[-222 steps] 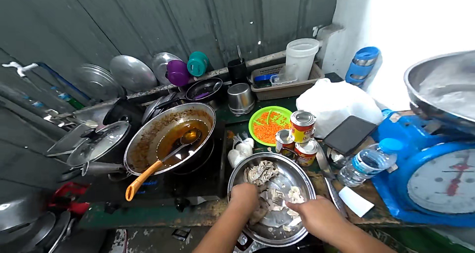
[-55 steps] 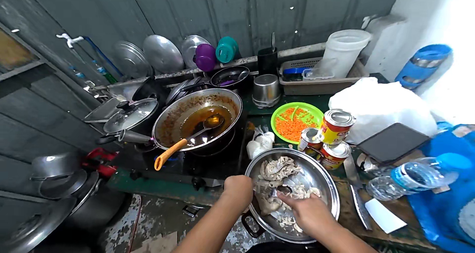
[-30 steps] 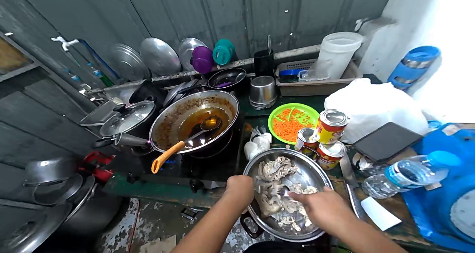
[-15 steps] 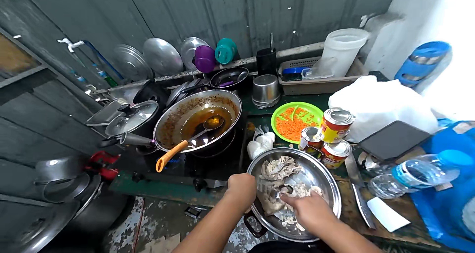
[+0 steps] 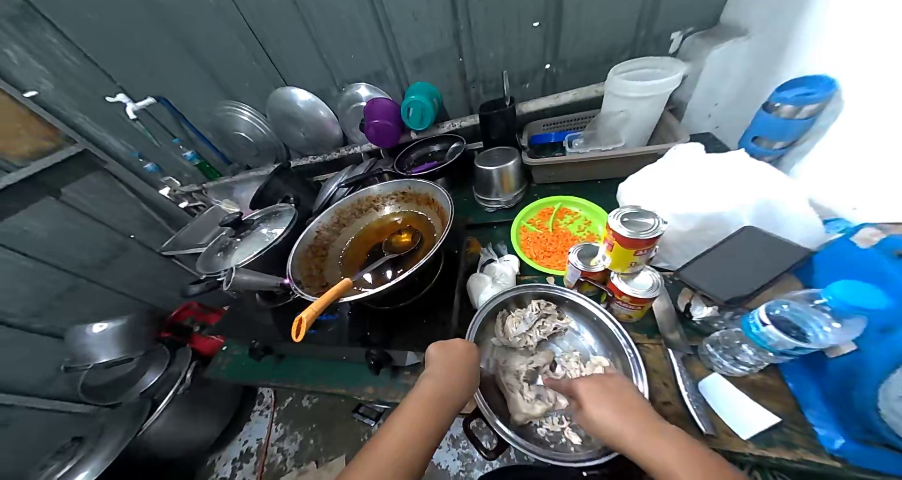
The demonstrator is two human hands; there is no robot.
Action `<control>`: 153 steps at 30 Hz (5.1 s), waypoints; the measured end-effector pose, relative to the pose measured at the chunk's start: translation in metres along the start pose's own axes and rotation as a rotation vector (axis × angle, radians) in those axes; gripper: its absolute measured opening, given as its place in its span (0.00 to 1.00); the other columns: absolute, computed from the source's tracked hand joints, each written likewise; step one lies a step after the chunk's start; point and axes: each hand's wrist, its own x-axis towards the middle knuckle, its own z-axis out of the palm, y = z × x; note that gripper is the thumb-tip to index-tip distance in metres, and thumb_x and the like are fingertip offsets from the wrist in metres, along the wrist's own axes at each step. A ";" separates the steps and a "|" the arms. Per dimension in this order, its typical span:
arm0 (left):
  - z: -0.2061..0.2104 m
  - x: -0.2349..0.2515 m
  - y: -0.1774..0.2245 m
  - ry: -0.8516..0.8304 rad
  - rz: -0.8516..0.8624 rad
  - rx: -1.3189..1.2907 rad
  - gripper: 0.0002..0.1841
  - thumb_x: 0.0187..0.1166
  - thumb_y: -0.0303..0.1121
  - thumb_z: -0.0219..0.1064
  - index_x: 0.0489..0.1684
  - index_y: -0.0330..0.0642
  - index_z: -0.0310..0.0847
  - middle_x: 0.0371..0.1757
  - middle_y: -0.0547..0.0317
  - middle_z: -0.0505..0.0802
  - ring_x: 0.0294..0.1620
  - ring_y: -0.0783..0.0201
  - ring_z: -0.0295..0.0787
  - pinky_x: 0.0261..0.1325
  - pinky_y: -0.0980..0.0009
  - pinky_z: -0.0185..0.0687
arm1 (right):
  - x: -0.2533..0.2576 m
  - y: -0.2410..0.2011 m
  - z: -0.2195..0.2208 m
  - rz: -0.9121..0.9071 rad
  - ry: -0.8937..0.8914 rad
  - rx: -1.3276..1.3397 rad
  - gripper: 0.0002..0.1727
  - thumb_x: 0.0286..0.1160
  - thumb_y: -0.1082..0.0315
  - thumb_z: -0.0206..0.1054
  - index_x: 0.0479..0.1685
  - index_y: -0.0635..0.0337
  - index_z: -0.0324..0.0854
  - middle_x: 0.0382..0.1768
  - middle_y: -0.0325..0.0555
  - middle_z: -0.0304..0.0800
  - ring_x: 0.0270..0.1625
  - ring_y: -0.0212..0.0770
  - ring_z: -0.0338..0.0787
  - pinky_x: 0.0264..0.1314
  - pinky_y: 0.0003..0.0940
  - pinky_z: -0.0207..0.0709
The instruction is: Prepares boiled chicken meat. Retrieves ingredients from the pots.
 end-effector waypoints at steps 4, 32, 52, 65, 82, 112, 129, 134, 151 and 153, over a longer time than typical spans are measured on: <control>0.006 0.000 0.005 -0.009 -0.017 0.020 0.14 0.84 0.28 0.58 0.60 0.41 0.87 0.67 0.43 0.90 0.67 0.40 0.88 0.59 0.37 0.85 | 0.000 -0.003 -0.001 0.001 0.027 -0.022 0.31 0.86 0.65 0.51 0.87 0.26 0.70 0.57 0.57 0.95 0.66 0.61 0.89 0.81 0.65 0.63; 0.009 0.007 0.023 -0.005 0.033 0.031 0.14 0.82 0.28 0.60 0.60 0.39 0.86 0.67 0.42 0.90 0.68 0.40 0.88 0.60 0.37 0.84 | -0.012 0.028 -0.014 -0.040 0.028 -0.043 0.30 0.87 0.65 0.52 0.86 0.26 0.72 0.60 0.57 0.94 0.68 0.62 0.88 0.81 0.66 0.61; 0.011 0.003 0.020 -0.036 0.025 -0.029 0.14 0.83 0.31 0.60 0.60 0.35 0.85 0.67 0.39 0.89 0.68 0.38 0.87 0.60 0.36 0.84 | -0.041 0.013 0.008 0.034 -0.071 0.044 0.28 0.87 0.62 0.54 0.83 0.23 0.75 0.64 0.53 0.93 0.70 0.61 0.88 0.77 0.68 0.67; 0.005 -0.021 -0.006 -0.011 0.099 -0.150 0.18 0.88 0.40 0.56 0.68 0.50 0.85 0.69 0.45 0.89 0.72 0.40 0.85 0.66 0.32 0.78 | -0.043 0.036 0.001 0.037 0.036 -0.002 0.29 0.87 0.63 0.52 0.84 0.22 0.73 0.56 0.54 0.96 0.65 0.60 0.90 0.78 0.65 0.64; 0.029 -0.002 0.029 -0.090 0.148 -0.045 0.15 0.79 0.26 0.64 0.61 0.37 0.85 0.66 0.38 0.89 0.67 0.35 0.86 0.58 0.33 0.82 | -0.060 0.037 0.001 -0.080 0.040 -0.151 0.30 0.85 0.64 0.53 0.84 0.21 0.74 0.45 0.58 0.97 0.54 0.63 0.94 0.72 0.66 0.68; 0.033 0.002 0.019 -0.052 0.098 -0.115 0.15 0.84 0.30 0.59 0.63 0.39 0.85 0.69 0.39 0.88 0.70 0.36 0.85 0.61 0.33 0.81 | -0.058 0.043 0.023 -0.110 0.008 -0.176 0.28 0.87 0.63 0.52 0.82 0.24 0.76 0.46 0.58 0.97 0.55 0.63 0.94 0.74 0.67 0.67; 0.033 -0.002 0.026 -0.046 0.059 -0.121 0.14 0.82 0.30 0.61 0.60 0.37 0.85 0.67 0.39 0.89 0.68 0.37 0.86 0.60 0.34 0.82 | -0.058 0.015 -0.002 0.046 -0.060 -0.153 0.28 0.86 0.61 0.52 0.83 0.23 0.75 0.60 0.53 0.95 0.67 0.60 0.89 0.78 0.66 0.66; 0.017 -0.028 0.029 -0.061 0.096 -0.115 0.14 0.83 0.31 0.61 0.58 0.34 0.85 0.65 0.35 0.89 0.67 0.34 0.86 0.59 0.32 0.81 | -0.053 0.004 0.006 0.197 -0.043 -0.127 0.30 0.84 0.64 0.53 0.85 0.24 0.73 0.63 0.53 0.94 0.69 0.58 0.89 0.79 0.65 0.66; 0.005 -0.025 0.021 -0.060 0.070 -0.016 0.13 0.82 0.27 0.62 0.58 0.29 0.83 0.63 0.34 0.89 0.65 0.36 0.87 0.56 0.36 0.83 | -0.032 0.009 0.002 0.150 0.051 0.058 0.29 0.88 0.63 0.51 0.84 0.22 0.73 0.67 0.49 0.92 0.71 0.59 0.88 0.74 0.66 0.72; 0.009 -0.029 0.026 -0.082 0.099 -0.001 0.13 0.80 0.27 0.64 0.56 0.27 0.83 0.63 0.32 0.88 0.65 0.34 0.86 0.56 0.33 0.82 | -0.029 0.003 -0.003 0.131 0.043 0.059 0.29 0.88 0.63 0.51 0.85 0.22 0.73 0.68 0.49 0.91 0.72 0.58 0.87 0.76 0.65 0.71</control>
